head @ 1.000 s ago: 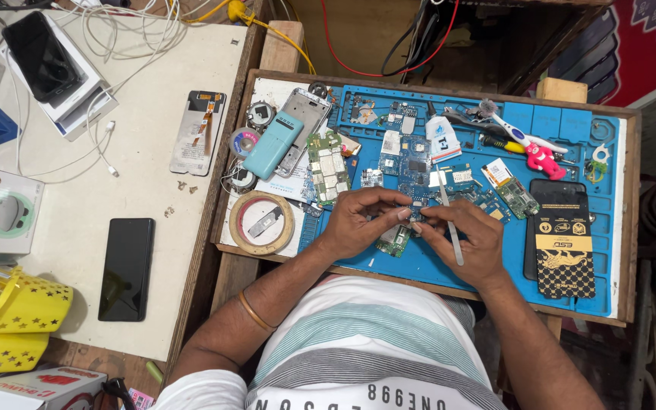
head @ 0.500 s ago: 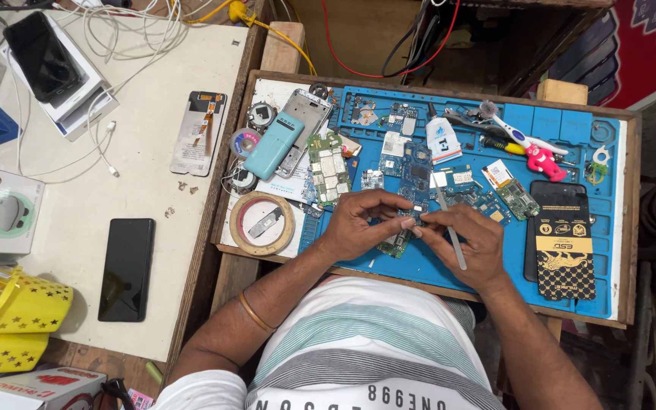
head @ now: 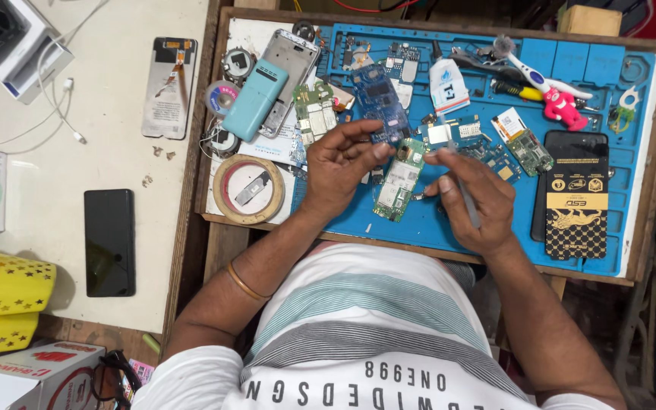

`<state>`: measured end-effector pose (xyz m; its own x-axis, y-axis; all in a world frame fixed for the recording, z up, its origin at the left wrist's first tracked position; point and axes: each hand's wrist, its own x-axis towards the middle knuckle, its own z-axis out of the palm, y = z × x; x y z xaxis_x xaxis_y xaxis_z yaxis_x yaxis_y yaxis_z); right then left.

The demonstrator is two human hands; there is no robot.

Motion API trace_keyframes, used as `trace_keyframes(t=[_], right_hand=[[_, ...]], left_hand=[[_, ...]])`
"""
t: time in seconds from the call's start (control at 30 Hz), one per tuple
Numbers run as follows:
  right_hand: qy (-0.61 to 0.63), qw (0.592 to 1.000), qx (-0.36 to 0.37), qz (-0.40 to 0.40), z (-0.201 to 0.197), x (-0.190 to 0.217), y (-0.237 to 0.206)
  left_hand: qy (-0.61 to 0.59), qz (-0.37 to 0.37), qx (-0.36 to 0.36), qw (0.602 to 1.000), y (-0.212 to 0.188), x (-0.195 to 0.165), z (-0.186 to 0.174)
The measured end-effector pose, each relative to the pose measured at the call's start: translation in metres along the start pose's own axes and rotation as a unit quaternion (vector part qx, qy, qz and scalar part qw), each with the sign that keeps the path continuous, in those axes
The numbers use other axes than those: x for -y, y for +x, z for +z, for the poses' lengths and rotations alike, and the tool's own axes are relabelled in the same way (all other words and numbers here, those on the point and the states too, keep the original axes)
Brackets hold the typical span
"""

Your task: The person uses a small metal tool to scrape and clean components on a disassembled mobile phone motherboard. They repeatedly lift, rotate, and scrape different areas of the board while other phone parts and tools remain on the workbench.

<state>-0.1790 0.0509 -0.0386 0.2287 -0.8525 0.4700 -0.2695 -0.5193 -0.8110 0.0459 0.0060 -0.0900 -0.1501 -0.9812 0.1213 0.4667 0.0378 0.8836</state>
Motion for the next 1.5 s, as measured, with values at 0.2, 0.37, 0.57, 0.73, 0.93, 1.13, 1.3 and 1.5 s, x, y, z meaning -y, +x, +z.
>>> trace_keyframes(t=[0.2, 0.37, 0.57, 0.73, 0.93, 1.13, 1.3, 1.5], right_hand=[[0.014, 0.997, 0.066, -0.039, 0.0, -0.004, -0.001], [0.006, 0.997, 0.074, -0.035, -0.003, -0.006, -0.003], [0.014, 0.996, 0.08, -0.022, -0.001, -0.008, -0.003], [0.012, 0.997, 0.073, -0.021, -0.001, -0.008, -0.002], [-0.008, 0.998, 0.055, -0.024, 0.001, -0.005, 0.004], [-0.032, 0.998, 0.061, -0.01, 0.0, -0.003, 0.006], [-0.042, 0.999, 0.024, -0.01, 0.004, -0.001, 0.006], [-0.057, 0.997, -0.049, 0.019, 0.005, 0.004, 0.007]], left_hand=[[-0.004, 0.013, -0.004, 1.0, 0.001, -0.007, 0.003], [0.017, 0.024, 0.0, 1.0, -0.001, -0.005, 0.004], [0.033, 0.037, 0.009, 0.999, -0.002, 0.0, 0.001], [0.054, 0.035, 0.036, 0.997, -0.005, 0.001, -0.001], [0.091, 0.033, 0.048, 0.994, -0.002, -0.003, 0.003], [0.07, 0.043, 0.06, 0.995, -0.002, 0.001, -0.001], [0.067, 0.042, 0.041, 0.996, 0.0, 0.006, -0.001], [0.015, 0.011, 0.05, 0.999, 0.004, -0.002, 0.0]])
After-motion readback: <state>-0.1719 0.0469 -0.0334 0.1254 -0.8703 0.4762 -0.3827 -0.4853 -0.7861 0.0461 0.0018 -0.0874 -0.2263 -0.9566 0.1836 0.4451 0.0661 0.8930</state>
